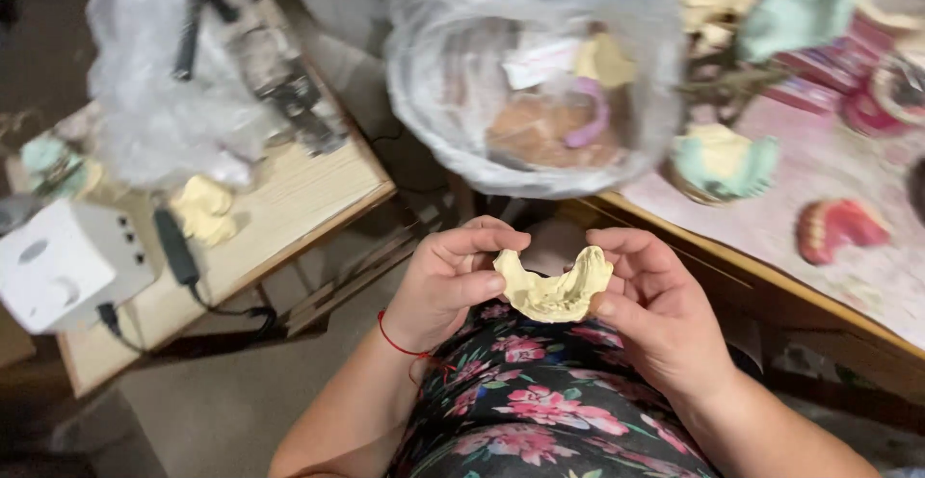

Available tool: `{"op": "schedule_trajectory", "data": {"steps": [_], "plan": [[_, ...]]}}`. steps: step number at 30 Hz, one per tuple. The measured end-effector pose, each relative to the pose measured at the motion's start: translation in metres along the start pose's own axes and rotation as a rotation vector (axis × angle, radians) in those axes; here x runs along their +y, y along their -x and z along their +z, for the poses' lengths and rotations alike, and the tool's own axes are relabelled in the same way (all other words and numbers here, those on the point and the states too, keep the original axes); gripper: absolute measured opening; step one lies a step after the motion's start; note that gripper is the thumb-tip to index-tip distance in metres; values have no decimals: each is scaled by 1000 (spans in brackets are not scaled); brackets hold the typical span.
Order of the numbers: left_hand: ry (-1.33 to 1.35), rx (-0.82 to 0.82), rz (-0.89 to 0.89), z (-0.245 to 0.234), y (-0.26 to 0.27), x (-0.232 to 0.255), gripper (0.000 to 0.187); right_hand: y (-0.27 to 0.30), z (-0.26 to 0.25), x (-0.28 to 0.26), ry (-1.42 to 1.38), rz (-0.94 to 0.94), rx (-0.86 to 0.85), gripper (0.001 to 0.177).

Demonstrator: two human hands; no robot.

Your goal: The person shapes a yellow wax-like material into a dental arch using a metal tool. They then handle a pink denture base, apply liquid from a bottle, and use a metal articulator to fit and adjust the components together.

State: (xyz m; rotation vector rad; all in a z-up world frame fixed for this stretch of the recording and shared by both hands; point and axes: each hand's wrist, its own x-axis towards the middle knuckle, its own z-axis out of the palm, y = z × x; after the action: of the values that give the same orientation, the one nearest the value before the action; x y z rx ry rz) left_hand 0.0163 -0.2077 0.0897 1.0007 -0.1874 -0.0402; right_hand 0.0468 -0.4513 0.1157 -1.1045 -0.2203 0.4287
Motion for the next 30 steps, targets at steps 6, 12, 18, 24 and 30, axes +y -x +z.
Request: {"op": "schedule_trajectory", "data": {"steps": [6,12,18,24,30], "plan": [[63,-34,-81,43,-20,-28,41,25,-34,-11,-104,-96,68,55],[89,-25,-81,83,-32,-46,48,44,-62,-20,-140,-193,145,57],[80,-182,-45,117,-30,-65,64,65,-87,-28,-124,-293,180,57],[-265,-323,143,138,-33,-69,62,86,-113,-24,-91,-372,247,54],[-125,-320,63,153,-32,-79,74,78,-114,-36,-275,-256,205,52]]}}
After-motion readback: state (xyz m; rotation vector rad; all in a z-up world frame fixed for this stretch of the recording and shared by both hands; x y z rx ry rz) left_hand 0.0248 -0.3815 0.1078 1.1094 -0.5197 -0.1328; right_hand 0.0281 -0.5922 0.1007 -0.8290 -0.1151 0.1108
